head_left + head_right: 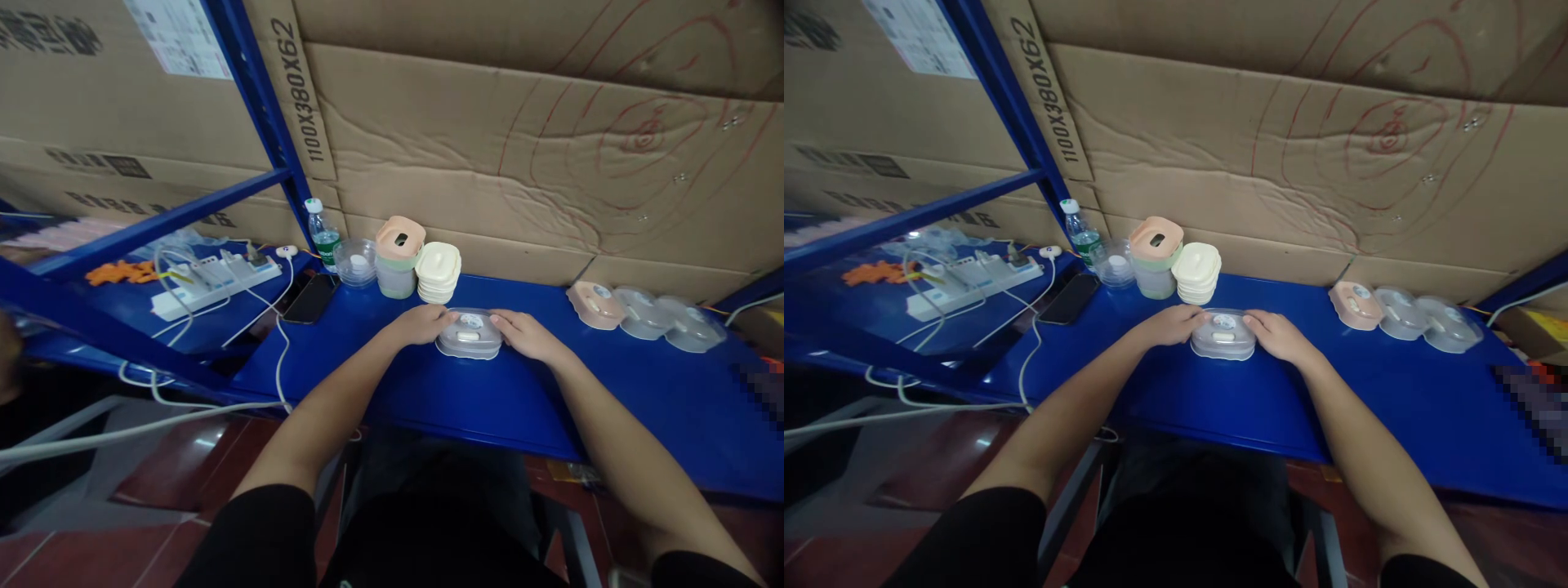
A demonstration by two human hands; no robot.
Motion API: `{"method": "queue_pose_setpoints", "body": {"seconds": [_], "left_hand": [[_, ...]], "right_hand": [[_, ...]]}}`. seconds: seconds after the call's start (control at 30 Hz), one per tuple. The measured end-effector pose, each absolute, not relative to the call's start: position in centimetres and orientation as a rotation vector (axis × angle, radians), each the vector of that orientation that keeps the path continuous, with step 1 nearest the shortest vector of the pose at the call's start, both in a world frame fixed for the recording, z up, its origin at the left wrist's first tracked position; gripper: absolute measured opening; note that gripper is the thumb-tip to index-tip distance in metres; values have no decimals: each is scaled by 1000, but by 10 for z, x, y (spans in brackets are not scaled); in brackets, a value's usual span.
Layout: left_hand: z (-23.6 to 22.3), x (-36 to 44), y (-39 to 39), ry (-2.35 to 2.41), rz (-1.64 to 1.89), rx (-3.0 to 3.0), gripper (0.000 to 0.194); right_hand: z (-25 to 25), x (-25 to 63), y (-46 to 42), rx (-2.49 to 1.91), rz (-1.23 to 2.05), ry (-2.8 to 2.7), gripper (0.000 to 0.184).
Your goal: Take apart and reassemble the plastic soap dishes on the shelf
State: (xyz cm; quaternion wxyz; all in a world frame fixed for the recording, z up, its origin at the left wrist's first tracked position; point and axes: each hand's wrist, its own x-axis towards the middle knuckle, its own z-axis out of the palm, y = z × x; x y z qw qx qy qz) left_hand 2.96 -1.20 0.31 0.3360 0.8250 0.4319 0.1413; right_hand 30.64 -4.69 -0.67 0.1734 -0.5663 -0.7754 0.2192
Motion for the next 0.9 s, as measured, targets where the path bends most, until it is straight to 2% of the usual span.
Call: {"method": "queue_pose_setpoints", "body": {"seconds": [0.9], "left_hand": [[-4, 28, -6, 1096, 399, 2182, 49]], "right_hand": [[-4, 312, -45, -1556, 874, -2128, 59]]}}
